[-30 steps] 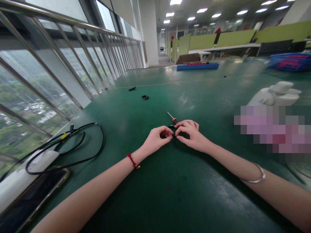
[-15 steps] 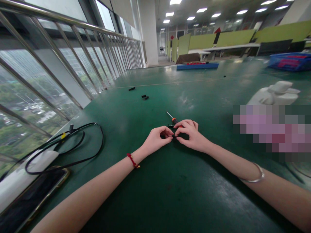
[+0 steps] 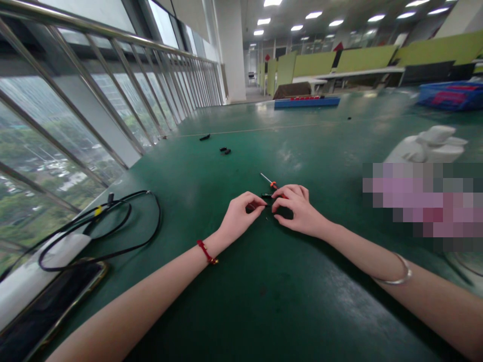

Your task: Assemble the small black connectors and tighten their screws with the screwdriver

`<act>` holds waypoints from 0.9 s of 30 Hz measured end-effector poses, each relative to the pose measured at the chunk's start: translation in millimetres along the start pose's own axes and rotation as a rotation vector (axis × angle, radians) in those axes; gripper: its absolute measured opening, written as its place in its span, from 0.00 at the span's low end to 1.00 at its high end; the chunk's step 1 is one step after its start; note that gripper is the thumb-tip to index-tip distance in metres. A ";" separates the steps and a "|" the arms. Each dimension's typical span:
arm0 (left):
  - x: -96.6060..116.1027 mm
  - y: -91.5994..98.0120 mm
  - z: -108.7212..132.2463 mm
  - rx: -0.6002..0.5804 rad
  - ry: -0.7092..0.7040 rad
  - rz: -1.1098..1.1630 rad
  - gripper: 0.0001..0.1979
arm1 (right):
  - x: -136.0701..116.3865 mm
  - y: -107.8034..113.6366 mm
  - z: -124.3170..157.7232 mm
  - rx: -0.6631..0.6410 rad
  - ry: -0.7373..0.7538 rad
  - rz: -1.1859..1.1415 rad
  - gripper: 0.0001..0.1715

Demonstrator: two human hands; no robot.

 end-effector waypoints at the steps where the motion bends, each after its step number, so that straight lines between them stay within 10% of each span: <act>1: 1.4 0.3 0.6 0.012 -0.031 -0.020 0.03 | 0.1 0.8 -0.1 0.017 -0.017 -0.013 0.04; 15: 16.9 -1.6 11.0 -0.127 -0.436 -0.378 0.08 | -7.8 5.6 -0.8 0.014 -0.043 -0.190 0.09; 27: 4.3 -2.3 9.0 -0.140 0.134 -0.095 0.05 | 2.7 6.6 -1.8 0.184 -0.145 -0.176 0.08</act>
Point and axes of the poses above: each hand's wrist, its own z-axis away from the middle knuckle, its own y-axis out of the back of the hand, x = y × z, the point moved 2 cm from there along -z, towards the middle knuckle, and after that the axes turned 13 degrees about z, right-handed, at the moved point
